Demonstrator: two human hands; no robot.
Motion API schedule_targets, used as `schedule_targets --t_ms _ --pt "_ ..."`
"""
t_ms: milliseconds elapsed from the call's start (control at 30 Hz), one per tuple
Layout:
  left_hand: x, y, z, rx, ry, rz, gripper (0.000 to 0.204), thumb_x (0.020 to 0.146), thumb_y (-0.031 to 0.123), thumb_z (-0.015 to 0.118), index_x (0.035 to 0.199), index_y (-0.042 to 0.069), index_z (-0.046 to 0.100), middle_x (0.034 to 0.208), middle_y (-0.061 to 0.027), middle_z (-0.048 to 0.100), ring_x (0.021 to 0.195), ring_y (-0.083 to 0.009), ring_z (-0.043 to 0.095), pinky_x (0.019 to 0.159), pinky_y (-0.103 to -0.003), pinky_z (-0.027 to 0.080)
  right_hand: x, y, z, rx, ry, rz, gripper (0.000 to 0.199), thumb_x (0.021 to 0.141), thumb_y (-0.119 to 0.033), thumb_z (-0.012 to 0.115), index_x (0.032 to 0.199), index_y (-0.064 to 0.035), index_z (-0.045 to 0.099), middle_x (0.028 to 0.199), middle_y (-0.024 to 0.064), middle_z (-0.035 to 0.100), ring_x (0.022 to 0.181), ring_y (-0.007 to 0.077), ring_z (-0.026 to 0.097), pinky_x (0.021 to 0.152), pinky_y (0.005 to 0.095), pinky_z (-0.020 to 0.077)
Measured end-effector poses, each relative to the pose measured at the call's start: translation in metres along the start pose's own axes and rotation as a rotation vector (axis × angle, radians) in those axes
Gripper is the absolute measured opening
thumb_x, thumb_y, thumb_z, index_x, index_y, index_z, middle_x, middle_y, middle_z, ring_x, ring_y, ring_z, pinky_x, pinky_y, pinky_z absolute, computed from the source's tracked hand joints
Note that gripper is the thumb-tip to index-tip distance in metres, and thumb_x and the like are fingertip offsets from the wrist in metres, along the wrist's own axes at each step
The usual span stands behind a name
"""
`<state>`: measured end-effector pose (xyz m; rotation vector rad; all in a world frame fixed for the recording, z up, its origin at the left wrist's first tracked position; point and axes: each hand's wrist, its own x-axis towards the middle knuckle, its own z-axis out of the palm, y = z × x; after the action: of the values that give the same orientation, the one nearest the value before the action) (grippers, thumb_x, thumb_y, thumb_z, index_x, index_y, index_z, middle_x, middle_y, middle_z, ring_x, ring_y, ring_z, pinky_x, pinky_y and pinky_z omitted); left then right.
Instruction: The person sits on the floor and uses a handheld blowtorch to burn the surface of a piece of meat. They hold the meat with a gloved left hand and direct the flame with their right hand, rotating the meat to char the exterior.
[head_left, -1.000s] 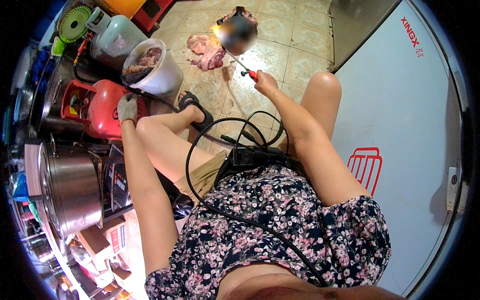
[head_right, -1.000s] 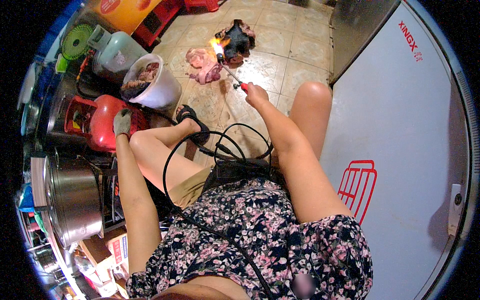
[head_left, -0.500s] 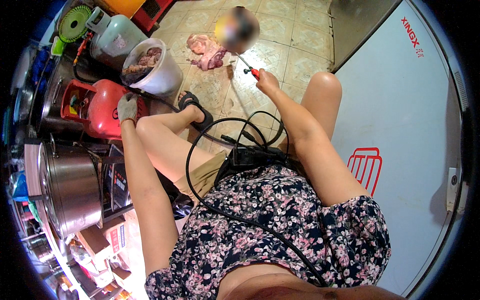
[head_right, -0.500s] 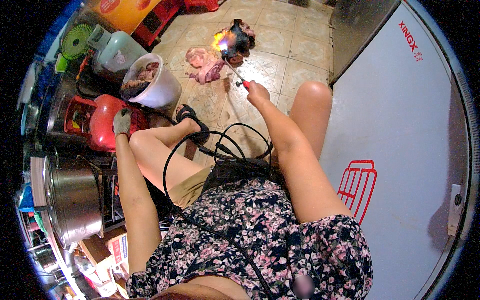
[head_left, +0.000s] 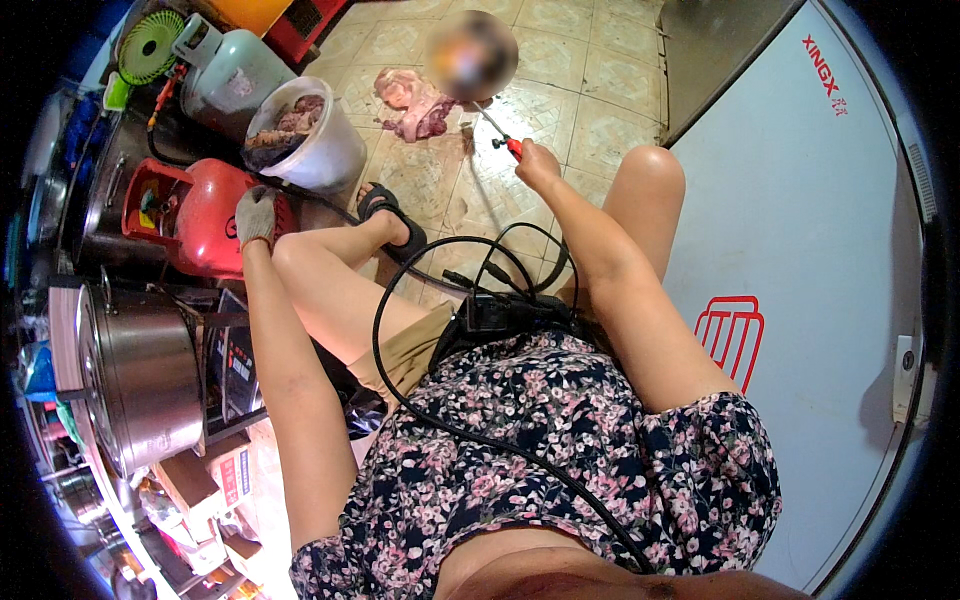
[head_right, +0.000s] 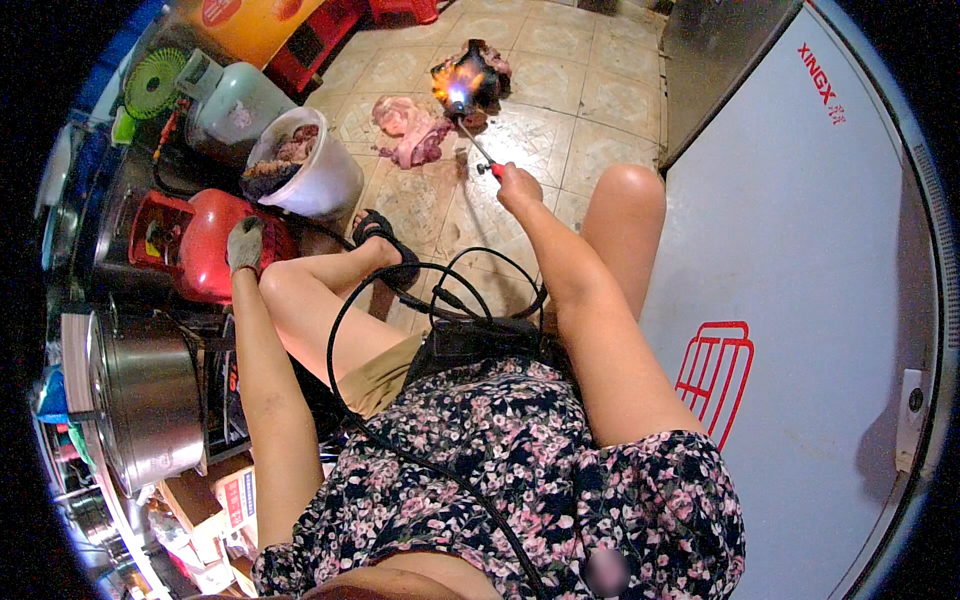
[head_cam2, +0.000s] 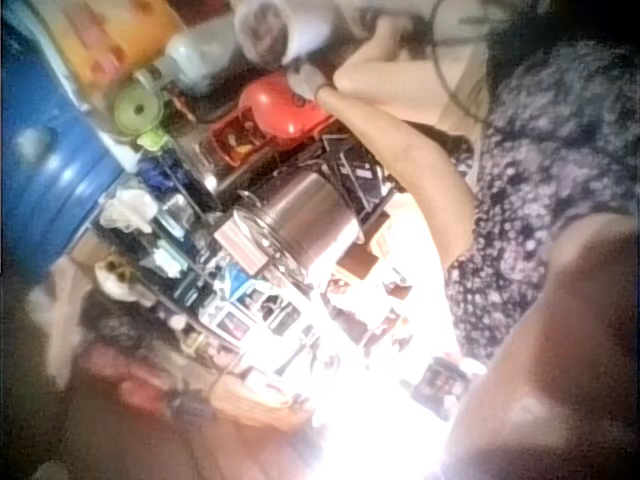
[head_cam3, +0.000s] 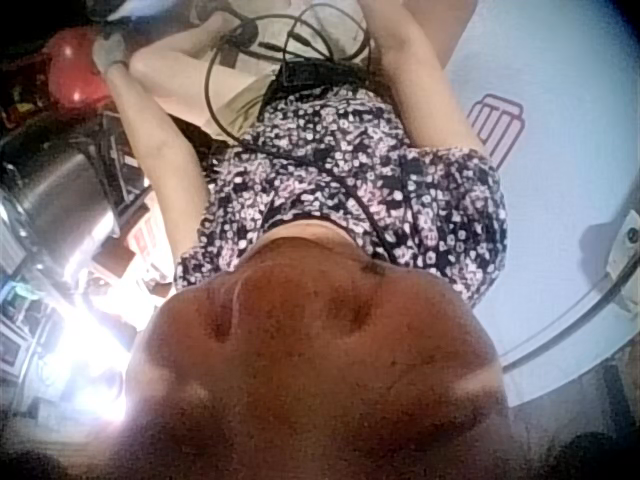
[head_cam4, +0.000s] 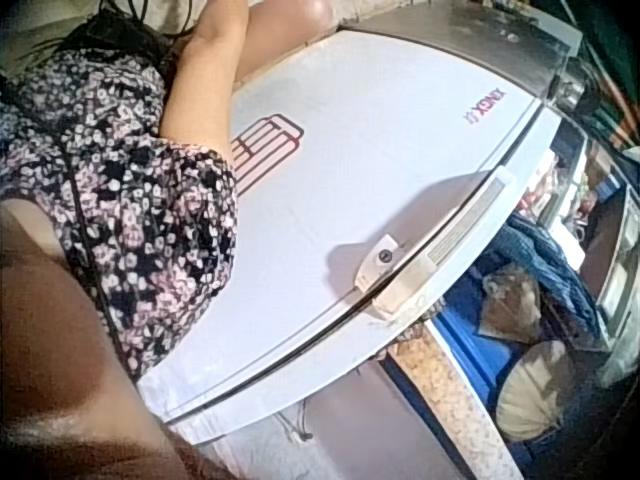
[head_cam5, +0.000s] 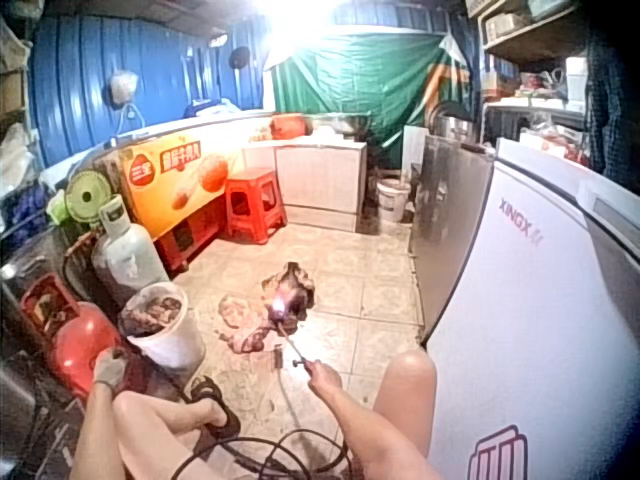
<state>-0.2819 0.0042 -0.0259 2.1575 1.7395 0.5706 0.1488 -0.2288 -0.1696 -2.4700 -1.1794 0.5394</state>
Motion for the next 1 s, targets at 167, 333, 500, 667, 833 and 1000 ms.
schedule_targets --t_ms 167,333,500,667,833,1000 --pt "0.001 0.0 -0.004 0.069 -0.028 0.016 0.036 0.08 0.03 0.056 0.104 0.004 0.065 0.104 -0.0204 0.064 0.101 -0.0353 0.059 0.086 -0.039 0.045 0.002 0.003 0.001 -0.008 0.01 0.045 0.023 0.082 -0.01 0.051 0.103 -0.0028 0.055 0.097 0.0197 0.063 0.093 0.0354 0.061 0.079 0.0452 0.0478" --pt "-0.001 0.005 -0.003 0.087 -0.017 0.042 0.037 0.08 0.032 0.056 0.103 0.004 0.065 0.105 -0.0207 0.063 0.102 -0.0363 0.058 0.087 -0.04 0.044 0.006 0.012 0.004 0.002 0.029 0.061 0.023 0.082 -0.011 0.051 0.103 -0.0031 0.056 0.099 0.0194 0.064 0.094 0.0348 0.061 0.079 0.0451 0.0481" --pt "0.002 -0.003 -0.001 0.067 -0.012 0.042 0.037 0.08 0.031 0.055 0.103 0.005 0.066 0.103 -0.0207 0.064 0.101 -0.036 0.059 0.086 -0.04 0.045 0.005 0.007 0.0 -0.005 0.01 0.071 0.024 0.081 -0.01 0.053 0.103 -0.0031 0.056 0.1 0.0195 0.063 0.095 0.0344 0.061 0.08 0.0449 0.0482" --pt "0.003 -0.003 0.0 0.036 0.013 0.036 0.035 0.08 0.03 0.055 0.103 0.005 0.066 0.102 -0.0203 0.064 0.099 -0.0348 0.06 0.085 -0.039 0.045 0.004 0.008 -0.001 -0.002 0.024 0.084 0.024 0.08 -0.01 0.053 0.103 -0.003 0.056 0.1 0.0198 0.063 0.095 0.0343 0.061 0.08 0.0449 0.0481" --pt "0.001 0.003 0.0 0.018 0.008 0.011 0.036 0.08 0.027 0.057 0.104 0.002 0.065 0.103 -0.02 0.064 0.099 -0.033 0.06 0.086 -0.037 0.045 0.005 0.011 0.0 0.003 0.025 0.09 0.025 0.08 -0.01 0.053 0.103 -0.0027 0.056 0.1 0.0198 0.063 0.096 0.0344 0.061 0.08 0.0449 0.048" --pt "0.003 -0.002 0.002 -0.006 0.007 0.004 0.036 0.08 0.025 0.058 0.104 0.0 0.064 0.104 -0.0199 0.064 0.1 -0.0313 0.06 0.087 -0.036 0.045 0.007 0.013 0.001 0.008 0.022 0.091 0.026 0.08 -0.011 0.052 0.104 -0.0025 0.056 0.1 0.0197 0.063 0.095 0.0343 0.061 0.08 0.0447 0.048"
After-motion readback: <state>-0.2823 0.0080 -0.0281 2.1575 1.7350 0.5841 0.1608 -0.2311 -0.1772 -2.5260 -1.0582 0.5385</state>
